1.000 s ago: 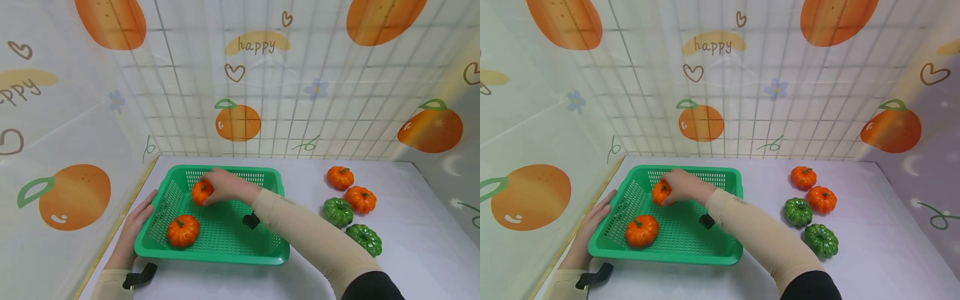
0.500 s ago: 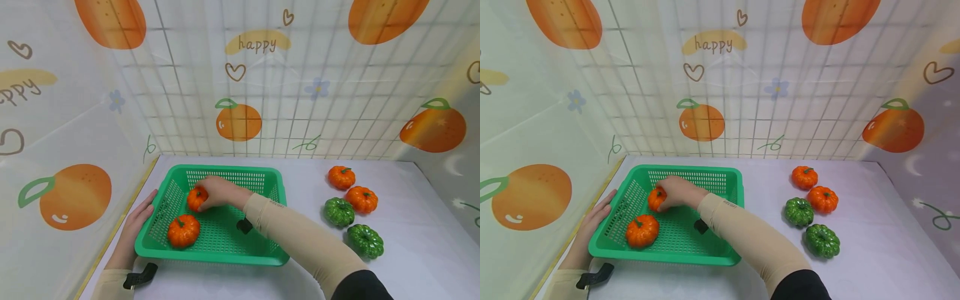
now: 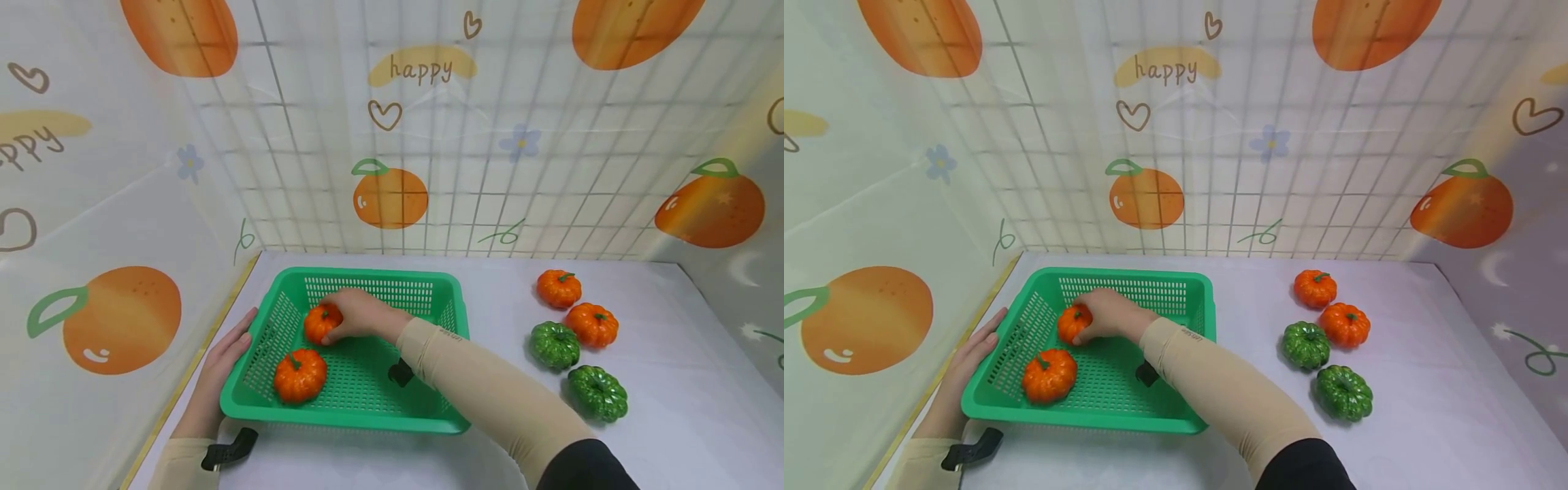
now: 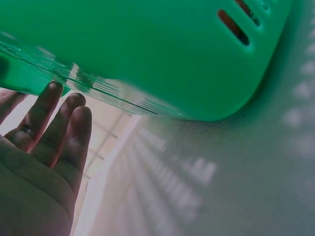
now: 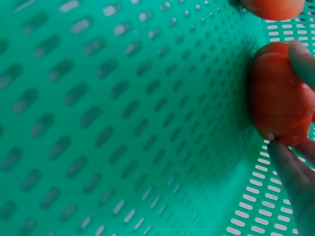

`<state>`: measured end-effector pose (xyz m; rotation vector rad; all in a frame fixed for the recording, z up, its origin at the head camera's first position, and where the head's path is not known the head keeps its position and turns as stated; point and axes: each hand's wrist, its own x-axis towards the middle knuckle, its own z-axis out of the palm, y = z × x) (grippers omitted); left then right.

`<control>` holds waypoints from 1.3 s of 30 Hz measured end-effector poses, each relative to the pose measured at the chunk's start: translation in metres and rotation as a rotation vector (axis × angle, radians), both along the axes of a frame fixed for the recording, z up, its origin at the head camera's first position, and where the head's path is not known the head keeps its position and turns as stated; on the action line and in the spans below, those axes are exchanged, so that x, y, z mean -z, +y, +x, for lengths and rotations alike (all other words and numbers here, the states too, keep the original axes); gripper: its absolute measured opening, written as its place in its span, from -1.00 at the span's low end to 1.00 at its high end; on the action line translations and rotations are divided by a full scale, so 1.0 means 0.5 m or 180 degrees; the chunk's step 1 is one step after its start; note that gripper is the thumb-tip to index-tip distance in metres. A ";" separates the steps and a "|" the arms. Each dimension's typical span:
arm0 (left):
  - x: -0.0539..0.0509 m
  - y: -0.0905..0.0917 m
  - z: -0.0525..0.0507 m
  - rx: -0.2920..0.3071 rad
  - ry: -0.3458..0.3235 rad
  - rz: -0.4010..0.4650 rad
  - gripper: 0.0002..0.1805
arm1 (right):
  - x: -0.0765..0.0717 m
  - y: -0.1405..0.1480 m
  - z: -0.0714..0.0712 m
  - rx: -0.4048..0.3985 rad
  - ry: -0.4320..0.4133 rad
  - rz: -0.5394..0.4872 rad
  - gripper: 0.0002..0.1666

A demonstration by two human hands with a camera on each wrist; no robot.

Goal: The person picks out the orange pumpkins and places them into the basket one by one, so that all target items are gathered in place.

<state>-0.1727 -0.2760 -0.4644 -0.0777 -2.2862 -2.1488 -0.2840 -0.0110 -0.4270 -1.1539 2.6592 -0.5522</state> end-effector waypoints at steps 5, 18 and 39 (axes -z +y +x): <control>-0.005 -0.001 -0.002 0.0021 0.0023 0.0030 -0.41 | -0.002 0.000 0.000 0.0039 -0.0007 -0.0014 -0.12; -0.006 0.000 -0.001 0.0009 0.0001 0.0052 -0.41 | -0.013 0.012 -0.001 0.0003 -0.0105 -0.0043 -0.08; -0.001 0.002 0.006 0.0053 0.0012 -0.0006 -0.43 | -0.068 0.073 0.014 -0.0007 -0.0311 -0.0497 -0.06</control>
